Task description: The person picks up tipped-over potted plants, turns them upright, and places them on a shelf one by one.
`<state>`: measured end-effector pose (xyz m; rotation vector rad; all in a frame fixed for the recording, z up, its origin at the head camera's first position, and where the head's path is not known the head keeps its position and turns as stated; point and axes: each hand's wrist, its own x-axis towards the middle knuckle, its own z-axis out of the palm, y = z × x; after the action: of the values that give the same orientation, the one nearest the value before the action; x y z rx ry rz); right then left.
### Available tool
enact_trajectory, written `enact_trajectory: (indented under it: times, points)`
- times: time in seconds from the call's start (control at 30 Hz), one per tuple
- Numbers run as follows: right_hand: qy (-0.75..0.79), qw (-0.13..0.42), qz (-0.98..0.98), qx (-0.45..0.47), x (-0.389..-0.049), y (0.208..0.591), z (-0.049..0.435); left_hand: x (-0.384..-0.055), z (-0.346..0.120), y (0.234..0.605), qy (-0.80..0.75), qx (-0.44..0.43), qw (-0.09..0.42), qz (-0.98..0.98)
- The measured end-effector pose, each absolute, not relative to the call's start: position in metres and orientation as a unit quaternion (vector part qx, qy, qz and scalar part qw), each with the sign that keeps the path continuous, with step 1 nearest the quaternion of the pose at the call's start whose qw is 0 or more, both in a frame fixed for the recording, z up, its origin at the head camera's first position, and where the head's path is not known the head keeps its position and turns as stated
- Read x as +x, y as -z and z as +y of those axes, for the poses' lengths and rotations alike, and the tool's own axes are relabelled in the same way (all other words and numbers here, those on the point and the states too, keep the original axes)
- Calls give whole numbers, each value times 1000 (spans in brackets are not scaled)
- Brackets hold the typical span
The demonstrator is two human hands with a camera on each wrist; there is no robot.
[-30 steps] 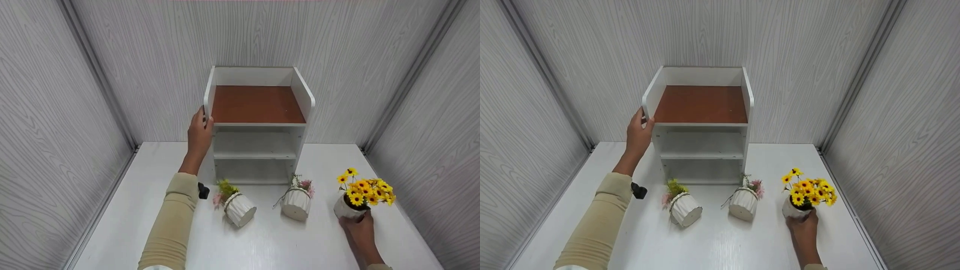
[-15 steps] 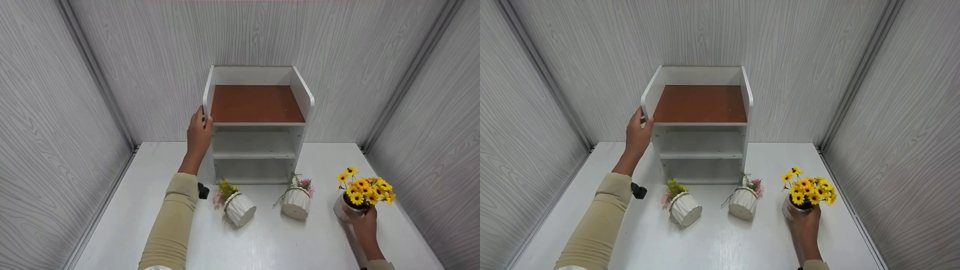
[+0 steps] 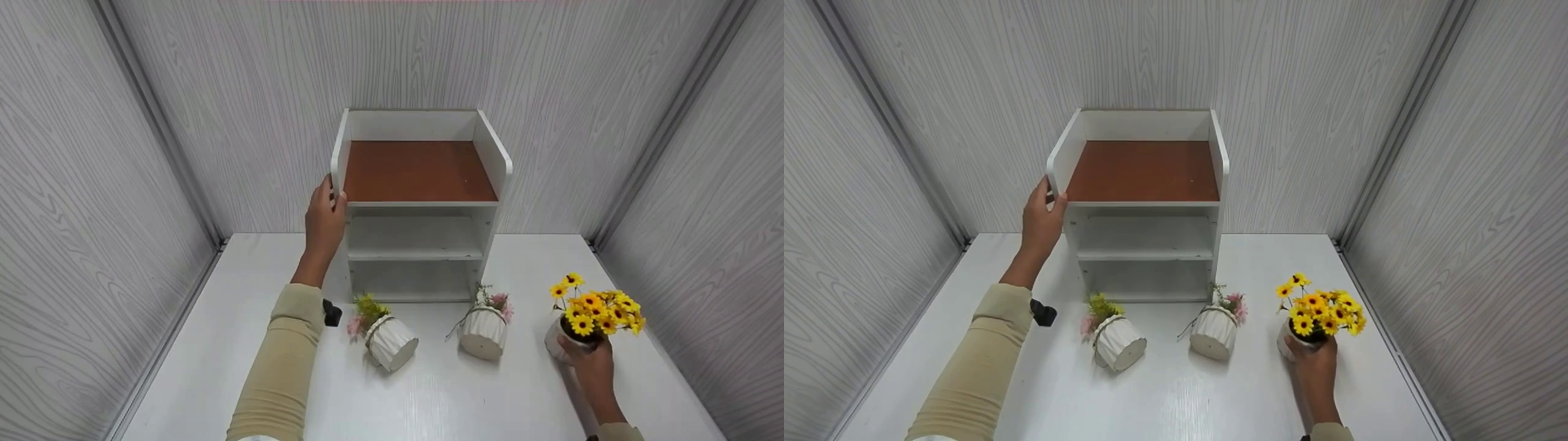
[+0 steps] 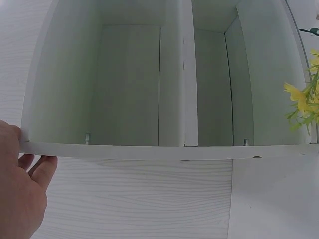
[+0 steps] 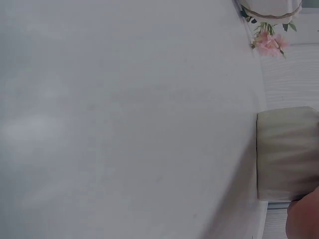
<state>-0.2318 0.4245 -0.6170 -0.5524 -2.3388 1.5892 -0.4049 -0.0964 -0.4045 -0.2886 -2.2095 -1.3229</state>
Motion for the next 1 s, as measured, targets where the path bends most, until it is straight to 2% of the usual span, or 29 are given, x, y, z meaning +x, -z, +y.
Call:
enact_trajectory:
  times: [0.43, 0.6, 0.73, 1.0]
  points:
    - [-518, 97, -812, -250, -231, 614, 423, -405, -94, 404, 503, -94, 269, -816]
    - [-516, 91, -813, -254, -232, 615, 422, -408, -93, 404, 500, -78, 285, -814]
    - [-517, 94, -812, -254, -233, 615, 422, -408, -94, 405, 491, -71, 300, -814]
    - [-509, 109, -811, -268, -230, 611, 419, -408, -91, 404, 492, -76, 296, -815]
